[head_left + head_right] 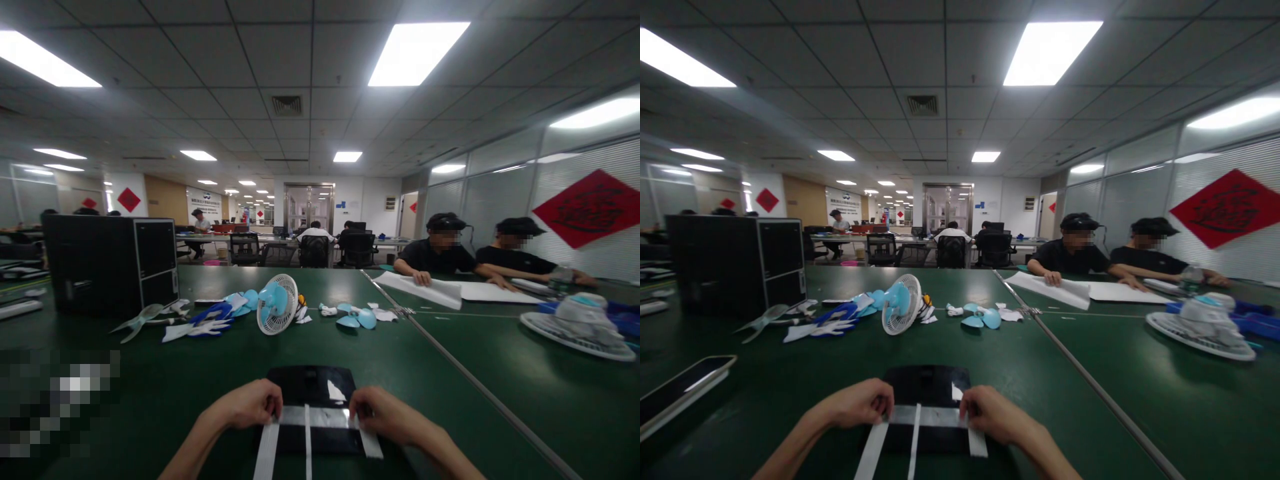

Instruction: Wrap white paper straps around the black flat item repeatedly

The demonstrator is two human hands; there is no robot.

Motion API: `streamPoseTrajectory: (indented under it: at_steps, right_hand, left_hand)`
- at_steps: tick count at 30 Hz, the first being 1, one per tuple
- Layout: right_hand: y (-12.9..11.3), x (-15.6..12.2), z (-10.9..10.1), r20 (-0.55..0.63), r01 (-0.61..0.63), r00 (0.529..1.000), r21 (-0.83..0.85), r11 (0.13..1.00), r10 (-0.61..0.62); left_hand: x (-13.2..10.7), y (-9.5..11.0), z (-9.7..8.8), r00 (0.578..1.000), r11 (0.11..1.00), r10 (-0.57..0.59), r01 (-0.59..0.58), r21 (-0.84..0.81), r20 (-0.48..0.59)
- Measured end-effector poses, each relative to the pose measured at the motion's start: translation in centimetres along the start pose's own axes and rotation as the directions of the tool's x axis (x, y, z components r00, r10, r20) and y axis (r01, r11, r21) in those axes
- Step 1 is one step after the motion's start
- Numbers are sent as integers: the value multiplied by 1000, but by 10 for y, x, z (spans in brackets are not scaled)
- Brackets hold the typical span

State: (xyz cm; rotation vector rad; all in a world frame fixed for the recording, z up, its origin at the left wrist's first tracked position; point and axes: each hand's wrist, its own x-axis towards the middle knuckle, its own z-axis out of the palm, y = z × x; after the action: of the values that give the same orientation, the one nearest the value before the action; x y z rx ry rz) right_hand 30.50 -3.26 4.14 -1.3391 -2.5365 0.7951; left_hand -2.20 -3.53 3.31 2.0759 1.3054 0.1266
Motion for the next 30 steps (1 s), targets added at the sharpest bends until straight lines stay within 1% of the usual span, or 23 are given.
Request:
streamPoseTrajectory:
  at_steps: [6,11,21,30]
  right_hand:
    - [4,1,0,-3,18,1000,18,1000,-18]
    - [10,3,2,2,39,999,27,999,-39]
    - [-6,-5,-5,1,-18,1000,12,1000,18]
    - [0,-4,-5,8,11,1000,32,999,-11]
  left_hand:
    - [3,-6,1,1000,1000,1,-2,14,9]
    - [8,-12,3,999,998,37,-38,41,14]
    - [-1,0,-2,1000,999,14,-15,52,23]
    - [-3,2,-4,999,999,39,-38,-12,19]
